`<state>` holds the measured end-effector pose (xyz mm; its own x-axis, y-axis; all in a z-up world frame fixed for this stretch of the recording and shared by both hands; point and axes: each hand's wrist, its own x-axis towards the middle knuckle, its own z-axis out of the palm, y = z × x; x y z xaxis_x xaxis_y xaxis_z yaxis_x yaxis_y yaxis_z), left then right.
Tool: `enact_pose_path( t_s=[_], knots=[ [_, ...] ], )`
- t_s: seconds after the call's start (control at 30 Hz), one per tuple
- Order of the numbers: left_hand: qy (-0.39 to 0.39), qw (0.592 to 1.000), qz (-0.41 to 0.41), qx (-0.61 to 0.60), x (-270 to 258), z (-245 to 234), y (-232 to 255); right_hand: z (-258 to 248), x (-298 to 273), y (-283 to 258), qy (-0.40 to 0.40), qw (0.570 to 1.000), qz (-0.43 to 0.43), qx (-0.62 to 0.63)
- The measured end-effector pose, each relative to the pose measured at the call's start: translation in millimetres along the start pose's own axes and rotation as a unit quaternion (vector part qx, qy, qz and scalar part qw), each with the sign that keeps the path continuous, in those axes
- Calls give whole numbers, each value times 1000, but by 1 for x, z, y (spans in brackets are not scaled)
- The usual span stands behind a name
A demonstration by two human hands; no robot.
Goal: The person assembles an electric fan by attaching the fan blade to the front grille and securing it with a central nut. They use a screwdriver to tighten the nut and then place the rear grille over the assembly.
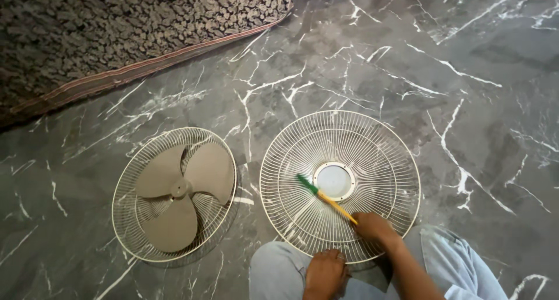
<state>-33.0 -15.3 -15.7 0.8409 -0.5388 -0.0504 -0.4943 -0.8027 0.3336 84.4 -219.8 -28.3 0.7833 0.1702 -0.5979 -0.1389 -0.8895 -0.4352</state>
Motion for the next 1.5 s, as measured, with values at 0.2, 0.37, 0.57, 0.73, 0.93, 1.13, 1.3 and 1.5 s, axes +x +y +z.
enact_pose_path(
  t_s=[0.2,0.37,0.57,0.73,0.93,1.13,1.3,1.5],
  knots=[
    [6,999,-5,45,-1,11,-6,-25,-28,-2,61,994,88,16],
    [5,1000,-11,29,0,9,-3,-37,-29,16,233,952,176,96],
    [-35,993,-101,-55,9,-15,2,-35,-10,50,282,823,106,481],
    [101,968,-194,-126,48,-36,-11,-37,1,50,235,625,-85,739],
    [149,978,-131,-68,112,-47,-33,-57,7,31,172,626,-47,759],
    [99,991,-84,-13,147,-19,-41,-66,6,37,153,613,32,775],
    [130,989,4,69,157,-4,-55,-71,4,36,168,610,32,774],
    [87,993,9,79,173,-6,-62,-75,1,31,179,623,43,760]
  ],
)
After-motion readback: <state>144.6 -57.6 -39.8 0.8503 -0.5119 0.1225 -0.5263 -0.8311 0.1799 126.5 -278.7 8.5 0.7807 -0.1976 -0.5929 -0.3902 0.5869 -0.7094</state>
